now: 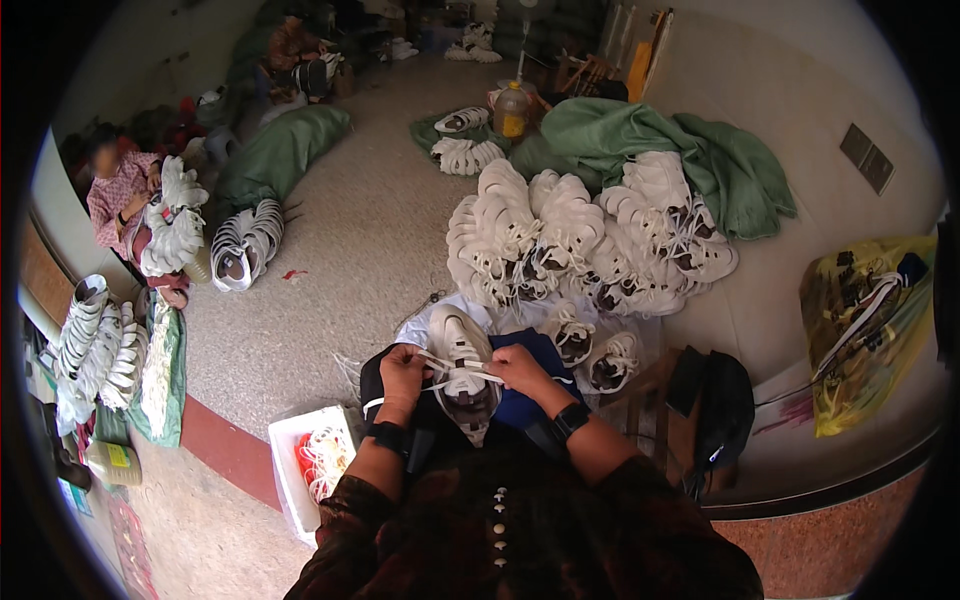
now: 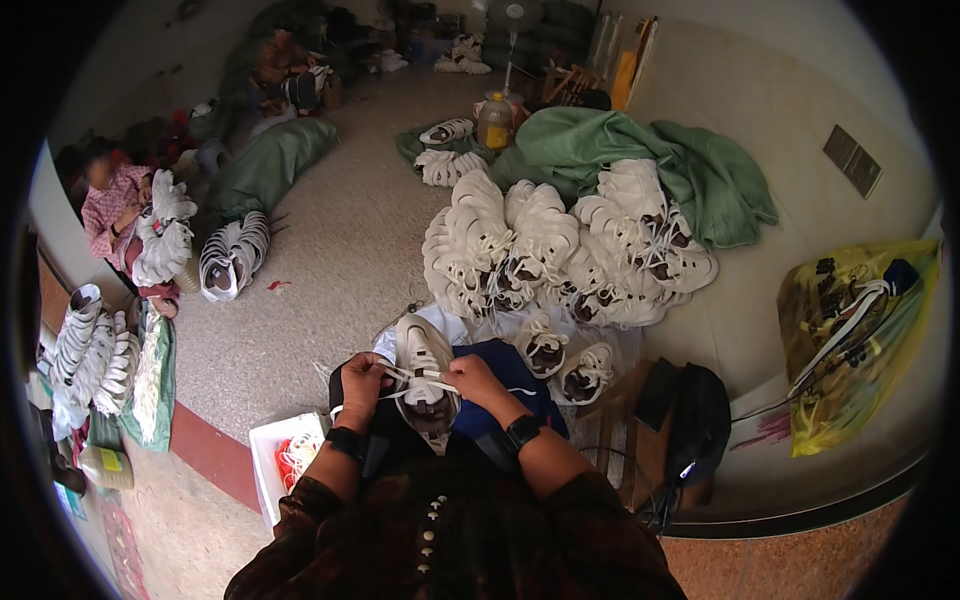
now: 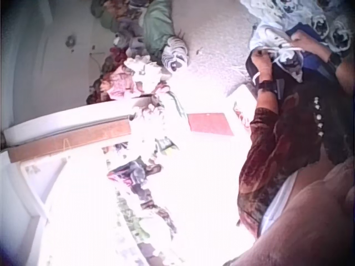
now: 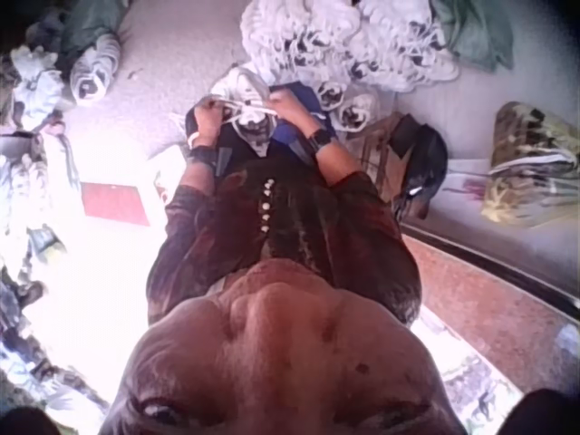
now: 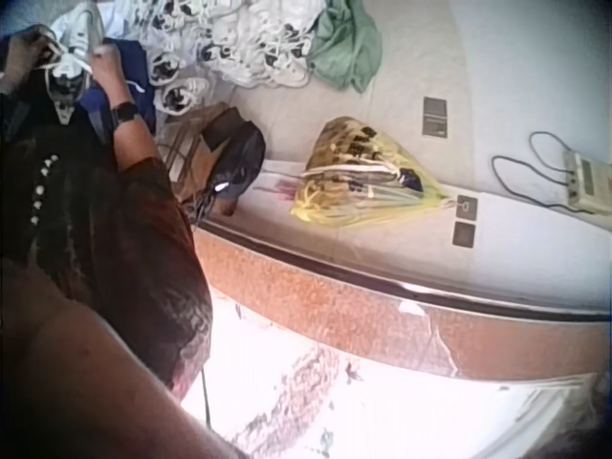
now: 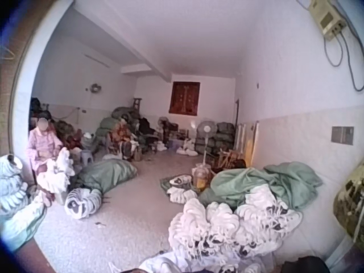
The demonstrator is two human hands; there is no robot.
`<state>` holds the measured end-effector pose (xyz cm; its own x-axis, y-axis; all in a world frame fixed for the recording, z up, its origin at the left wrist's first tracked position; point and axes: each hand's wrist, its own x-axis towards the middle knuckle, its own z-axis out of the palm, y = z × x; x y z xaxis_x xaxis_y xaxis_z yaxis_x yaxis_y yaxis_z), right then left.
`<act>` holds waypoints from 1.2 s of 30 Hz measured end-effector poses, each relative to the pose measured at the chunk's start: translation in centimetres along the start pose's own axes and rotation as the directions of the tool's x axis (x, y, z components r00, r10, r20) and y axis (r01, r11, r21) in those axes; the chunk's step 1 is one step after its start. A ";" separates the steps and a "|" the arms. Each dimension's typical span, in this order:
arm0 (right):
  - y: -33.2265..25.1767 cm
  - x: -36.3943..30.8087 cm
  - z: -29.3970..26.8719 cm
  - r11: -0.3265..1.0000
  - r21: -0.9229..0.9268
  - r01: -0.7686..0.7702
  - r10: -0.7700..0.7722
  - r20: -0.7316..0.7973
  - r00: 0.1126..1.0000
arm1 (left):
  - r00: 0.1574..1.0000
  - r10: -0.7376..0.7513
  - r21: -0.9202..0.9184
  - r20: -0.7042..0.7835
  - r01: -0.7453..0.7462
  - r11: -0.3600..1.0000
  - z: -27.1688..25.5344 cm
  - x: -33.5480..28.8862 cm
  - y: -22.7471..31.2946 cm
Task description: The recorder is lacing white sneakers while sitting on the floor in a shoe manufacturing area.
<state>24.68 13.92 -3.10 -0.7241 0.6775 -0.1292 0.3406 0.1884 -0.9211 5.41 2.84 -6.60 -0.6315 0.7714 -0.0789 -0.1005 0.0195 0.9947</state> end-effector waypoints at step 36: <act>1.2 -0.7 -0.6 0.909 0.397 -0.131 0.113 0.069 0.991 | 0.902 -0.035 -0.001 0.430 0.039 0.999 -1.5 -1.0 1.7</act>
<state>25.96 14.06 -3.91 -0.7206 0.6440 -0.2570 0.1662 -0.1994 -0.9657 4.70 1.17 -4.91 -0.2355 0.9687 -0.0781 -0.1255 0.0494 0.9909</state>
